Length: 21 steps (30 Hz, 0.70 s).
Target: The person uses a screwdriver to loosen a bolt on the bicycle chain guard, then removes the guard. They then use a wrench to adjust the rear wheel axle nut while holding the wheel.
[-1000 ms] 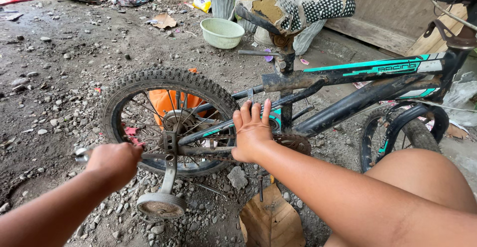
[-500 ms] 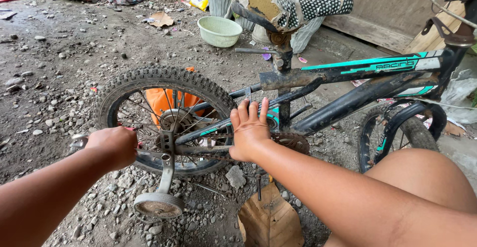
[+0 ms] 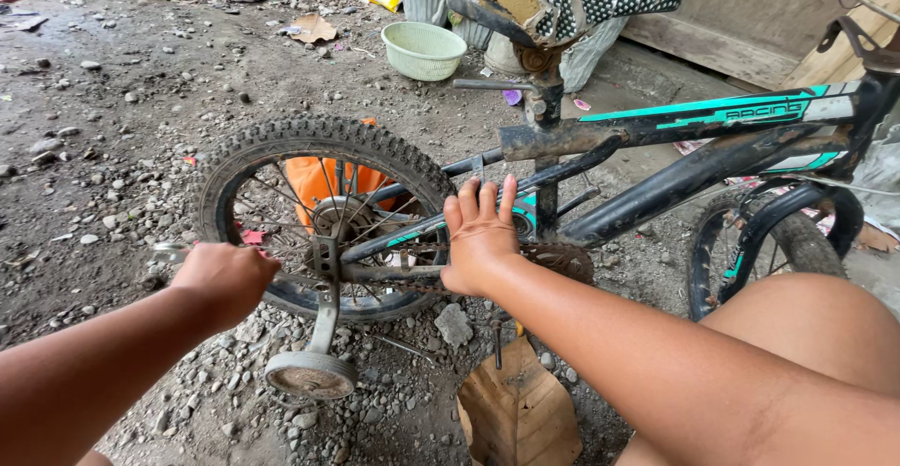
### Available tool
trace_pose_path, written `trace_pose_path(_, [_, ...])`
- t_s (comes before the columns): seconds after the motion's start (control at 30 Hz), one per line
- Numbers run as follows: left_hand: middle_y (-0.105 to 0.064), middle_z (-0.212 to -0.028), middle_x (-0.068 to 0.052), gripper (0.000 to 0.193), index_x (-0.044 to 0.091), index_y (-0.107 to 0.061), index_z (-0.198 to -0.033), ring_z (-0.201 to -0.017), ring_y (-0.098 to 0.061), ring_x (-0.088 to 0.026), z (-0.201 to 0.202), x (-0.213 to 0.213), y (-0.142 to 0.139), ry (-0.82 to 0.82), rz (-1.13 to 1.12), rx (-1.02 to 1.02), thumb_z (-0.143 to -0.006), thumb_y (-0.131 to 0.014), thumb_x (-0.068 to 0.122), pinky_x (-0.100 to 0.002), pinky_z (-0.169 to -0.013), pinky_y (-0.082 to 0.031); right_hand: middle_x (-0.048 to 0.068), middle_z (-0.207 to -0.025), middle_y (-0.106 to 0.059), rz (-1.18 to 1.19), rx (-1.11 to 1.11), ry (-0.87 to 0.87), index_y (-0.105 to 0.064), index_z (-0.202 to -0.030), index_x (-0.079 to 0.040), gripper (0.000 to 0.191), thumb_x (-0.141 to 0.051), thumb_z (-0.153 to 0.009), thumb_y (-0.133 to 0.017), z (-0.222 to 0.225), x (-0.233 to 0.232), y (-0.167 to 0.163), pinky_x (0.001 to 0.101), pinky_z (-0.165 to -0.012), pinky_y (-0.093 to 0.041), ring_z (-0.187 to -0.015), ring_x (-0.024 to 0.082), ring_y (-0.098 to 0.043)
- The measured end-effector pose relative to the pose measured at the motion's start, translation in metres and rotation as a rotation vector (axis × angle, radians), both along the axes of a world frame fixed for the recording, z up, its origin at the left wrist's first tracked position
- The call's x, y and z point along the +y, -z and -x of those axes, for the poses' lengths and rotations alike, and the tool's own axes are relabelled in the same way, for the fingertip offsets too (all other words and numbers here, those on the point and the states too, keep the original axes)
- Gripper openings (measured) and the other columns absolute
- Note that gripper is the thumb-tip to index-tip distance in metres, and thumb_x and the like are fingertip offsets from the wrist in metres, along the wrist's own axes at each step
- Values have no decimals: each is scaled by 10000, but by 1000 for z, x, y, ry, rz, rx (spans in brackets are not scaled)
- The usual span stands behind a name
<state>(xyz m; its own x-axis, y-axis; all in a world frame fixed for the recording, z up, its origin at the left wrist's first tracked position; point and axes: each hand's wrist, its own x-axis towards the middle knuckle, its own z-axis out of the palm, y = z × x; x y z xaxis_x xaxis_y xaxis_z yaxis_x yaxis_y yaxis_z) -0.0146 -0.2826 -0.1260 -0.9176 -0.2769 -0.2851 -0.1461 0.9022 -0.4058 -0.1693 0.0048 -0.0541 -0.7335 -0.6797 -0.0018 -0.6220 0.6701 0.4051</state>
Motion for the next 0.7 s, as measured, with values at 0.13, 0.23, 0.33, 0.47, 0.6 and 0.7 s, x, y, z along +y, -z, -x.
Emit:
trace_pose_path(0.13, [-730,-870,10,141,208,-690,-1086,-765,-731,-134,16,10,-28,82,57,32,-1015,-570,230,-308,-650,-597,301,-1585,-169,-3,5,1,-235,-1514,9,1116,-579,-720,-754,1,-1,0,732,-1130,58,-1446,525,-162])
trace_pose_path(0.23, [-738,-882,16,108,227,-712,-1021,-804,-730,-169,25,15,-38,117,63,117,-962,-626,197,-338,-682,-574,286,-1587,-183,-17,-2,5,-245,-1515,4,1114,-585,-718,-755,2,0,1,735,-1136,47,-1452,520,-172])
trace_pose_path(0.33, [-749,-889,20,127,232,-724,-986,-806,-732,-160,27,17,-36,130,59,143,-981,-612,171,-342,-695,-569,281,-1590,-184,-11,16,2,-255,-1517,-14,1110,-585,-710,-759,3,0,2,731,-1140,49,-1458,519,-169])
trace_pose_path(0.47, [-757,-917,4,128,223,-719,-1058,-817,-735,-147,29,6,-18,84,53,37,-1006,-611,268,-332,-722,-592,290,-1587,-170,-5,14,4,-242,-1521,-2,1122,-597,-720,-754,2,-2,3,735,-1132,55,-1451,528,-158])
trace_pose_path(0.6, [-774,-936,-8,206,289,-791,-1080,-836,-753,-158,28,-30,28,-194,-361,152,-1003,-606,242,-342,-760,-626,294,-1589,-167,-17,4,-2,-234,-1524,6,1128,-592,-722,-753,1,0,2,740,-1129,52,-1457,529,-154])
trace_pose_path(0.7, [-783,-981,-39,259,266,-768,-1137,-886,-761,-197,12,-42,85,-348,-537,173,-1036,-538,328,-380,-849,-622,301,-1588,-158,-26,3,8,-222,-1525,7,1132,-584,-721,-756,2,1,-2,740,-1125,55,-1454,536,-148])
